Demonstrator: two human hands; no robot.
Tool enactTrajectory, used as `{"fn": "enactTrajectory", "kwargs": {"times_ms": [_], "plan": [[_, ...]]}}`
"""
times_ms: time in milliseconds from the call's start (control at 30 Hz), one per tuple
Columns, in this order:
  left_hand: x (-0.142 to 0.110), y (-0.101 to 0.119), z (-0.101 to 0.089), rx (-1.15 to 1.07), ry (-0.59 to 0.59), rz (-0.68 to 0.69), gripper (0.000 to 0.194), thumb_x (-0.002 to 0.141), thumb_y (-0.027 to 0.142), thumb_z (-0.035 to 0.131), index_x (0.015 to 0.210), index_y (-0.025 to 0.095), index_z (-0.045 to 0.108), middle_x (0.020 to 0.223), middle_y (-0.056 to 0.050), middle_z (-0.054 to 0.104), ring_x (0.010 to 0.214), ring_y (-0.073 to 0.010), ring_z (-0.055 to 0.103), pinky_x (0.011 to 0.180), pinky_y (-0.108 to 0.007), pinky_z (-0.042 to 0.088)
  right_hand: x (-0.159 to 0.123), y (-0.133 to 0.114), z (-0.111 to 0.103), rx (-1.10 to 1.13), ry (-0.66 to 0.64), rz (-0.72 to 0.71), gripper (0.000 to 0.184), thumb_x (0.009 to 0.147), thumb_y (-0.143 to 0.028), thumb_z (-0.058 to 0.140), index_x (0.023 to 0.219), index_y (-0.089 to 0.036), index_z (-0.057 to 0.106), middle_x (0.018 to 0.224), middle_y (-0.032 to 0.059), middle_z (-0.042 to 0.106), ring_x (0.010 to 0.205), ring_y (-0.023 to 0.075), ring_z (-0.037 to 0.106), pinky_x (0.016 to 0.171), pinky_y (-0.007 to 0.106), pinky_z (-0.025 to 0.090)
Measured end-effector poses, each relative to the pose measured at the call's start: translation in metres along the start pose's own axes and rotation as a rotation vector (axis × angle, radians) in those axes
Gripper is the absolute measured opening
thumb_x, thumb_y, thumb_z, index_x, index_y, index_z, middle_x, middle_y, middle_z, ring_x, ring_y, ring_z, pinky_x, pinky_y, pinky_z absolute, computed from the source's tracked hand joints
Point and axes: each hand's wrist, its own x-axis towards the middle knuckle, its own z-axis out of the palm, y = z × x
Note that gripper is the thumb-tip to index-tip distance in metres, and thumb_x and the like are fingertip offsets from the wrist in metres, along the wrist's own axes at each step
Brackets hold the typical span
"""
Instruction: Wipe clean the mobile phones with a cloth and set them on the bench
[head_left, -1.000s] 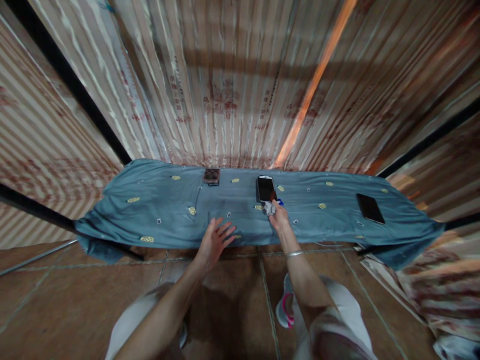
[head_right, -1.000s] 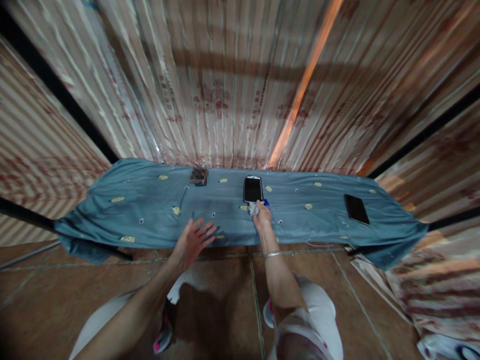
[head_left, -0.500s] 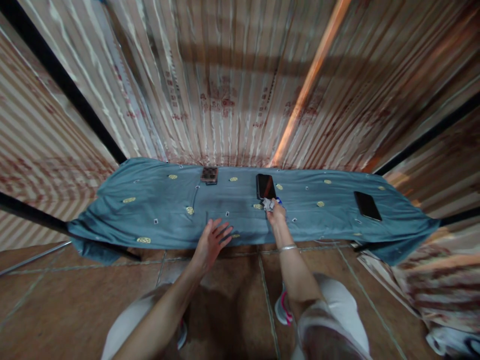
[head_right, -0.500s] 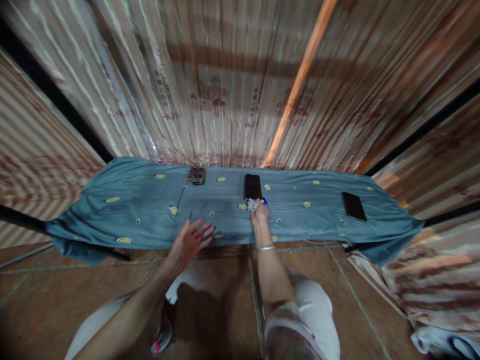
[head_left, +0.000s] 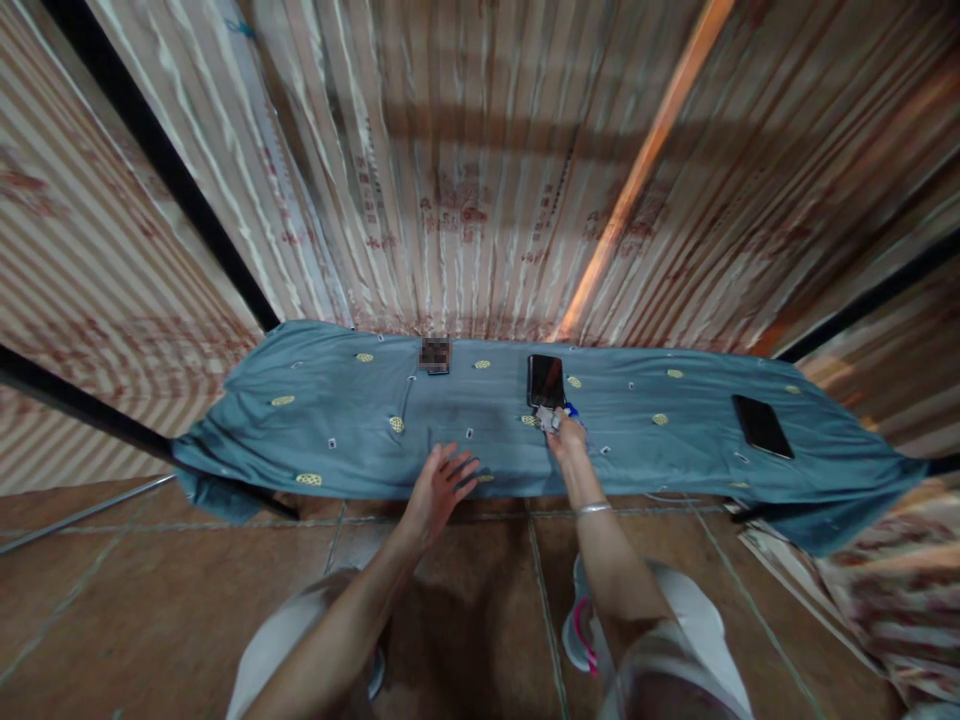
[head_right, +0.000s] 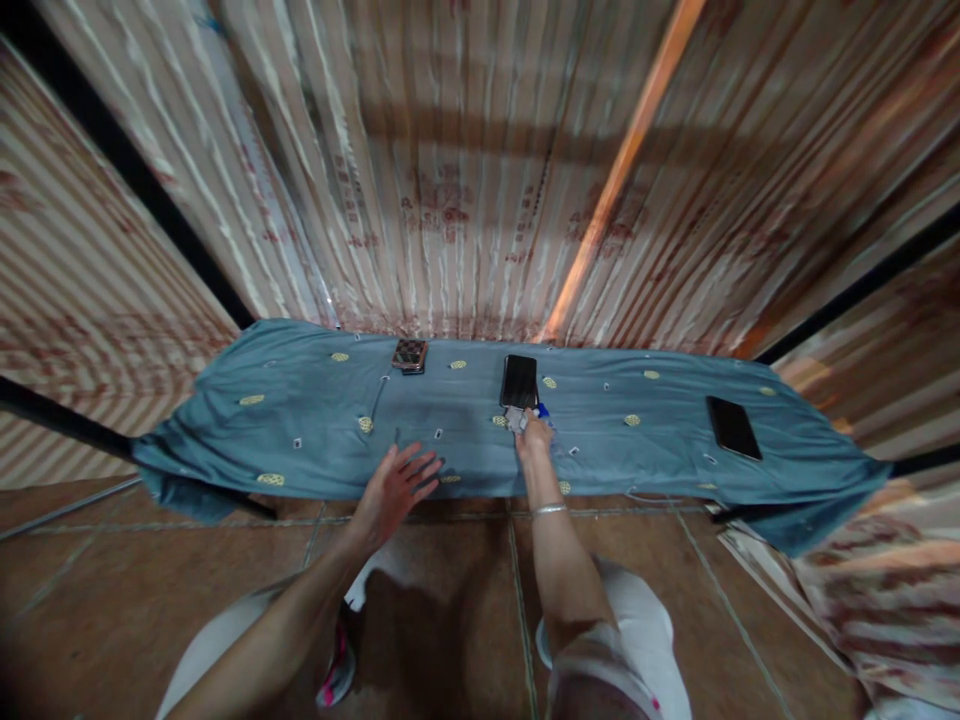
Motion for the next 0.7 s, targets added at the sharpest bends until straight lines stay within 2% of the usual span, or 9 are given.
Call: {"fn": "enactTrajectory", "kwargs": {"times_ms": [133, 233, 333, 467, 533, 700], "plan": [[0.001, -0.001, 0.001, 0.003, -0.007, -0.005, 0.04, 0.095, 0.044, 0.035, 0.12, 0.016, 0.051, 0.132, -0.016, 0.055, 0.116, -0.0251, 0.059, 0.101, -0.043, 0.044, -0.007, -0.001, 0.001, -0.004, -0.003, 0.083, 0.033, 0.092, -0.034, 0.058, 0.119, -0.016, 0.056, 0.118, 0.008, 0.06, 0.099, 0.0202, 0.062, 0.083, 0.041, 0.054], [0.004, -0.003, 0.002, 0.006, -0.022, -0.011, 0.04, 0.095, 0.043, 0.035, 0.121, 0.016, 0.051, 0.133, -0.016, 0.055, 0.116, -0.0253, 0.059, 0.1, -0.042, 0.044, -0.018, -0.004, 0.002, 0.003, -0.062, 0.124, 0.016, 0.093, -0.024, 0.052, 0.099, -0.013, 0.062, 0.092, 0.0045, 0.067, 0.077, 0.0144, 0.066, 0.069, 0.03, 0.057], [0.007, -0.008, 0.003, 0.014, -0.031, -0.017, 0.04, 0.095, 0.043, 0.038, 0.121, 0.017, 0.051, 0.133, -0.017, 0.054, 0.117, -0.0256, 0.059, 0.099, -0.041, 0.044, -0.037, -0.008, 0.003, 0.009, -0.168, 0.164, 0.018, 0.086, -0.015, 0.047, 0.078, -0.015, 0.063, 0.068, 0.0024, 0.068, 0.062, 0.0135, 0.066, 0.059, 0.025, 0.057], [0.013, -0.018, 0.005, 0.024, -0.026, -0.017, 0.033, 0.093, 0.039, 0.044, 0.116, 0.018, 0.055, 0.13, -0.016, 0.057, 0.115, -0.0236, 0.059, 0.097, -0.039, 0.044, -0.076, -0.007, 0.008, 0.002, -0.341, 0.224, 0.02, 0.079, -0.02, 0.046, 0.078, -0.017, 0.065, 0.072, 0.0042, 0.072, 0.071, 0.0171, 0.069, 0.064, 0.029, 0.059], [0.016, -0.022, 0.006, 0.024, -0.038, -0.021, 0.03, 0.091, 0.04, 0.049, 0.109, 0.018, 0.058, 0.124, -0.014, 0.061, 0.112, -0.023, 0.06, 0.095, -0.038, 0.045, -0.096, -0.003, 0.011, -0.012, -0.41, 0.249, 0.02, 0.076, -0.021, 0.046, 0.077, -0.019, 0.066, 0.074, 0.0035, 0.073, 0.075, 0.0165, 0.07, 0.067, 0.028, 0.059], [0.018, -0.023, 0.009, 0.035, -0.174, 0.018, 0.031, 0.079, 0.043, 0.064, 0.098, 0.019, 0.066, 0.109, -0.008, 0.068, 0.106, -0.0233, 0.06, 0.09, -0.036, 0.046, -0.129, 0.007, 0.02, -0.06, -0.535, 0.312, 0.017, 0.072, -0.024, 0.049, 0.074, -0.02, 0.066, 0.075, 0.0035, 0.073, 0.082, 0.0159, 0.069, 0.074, 0.024, 0.057]]}}
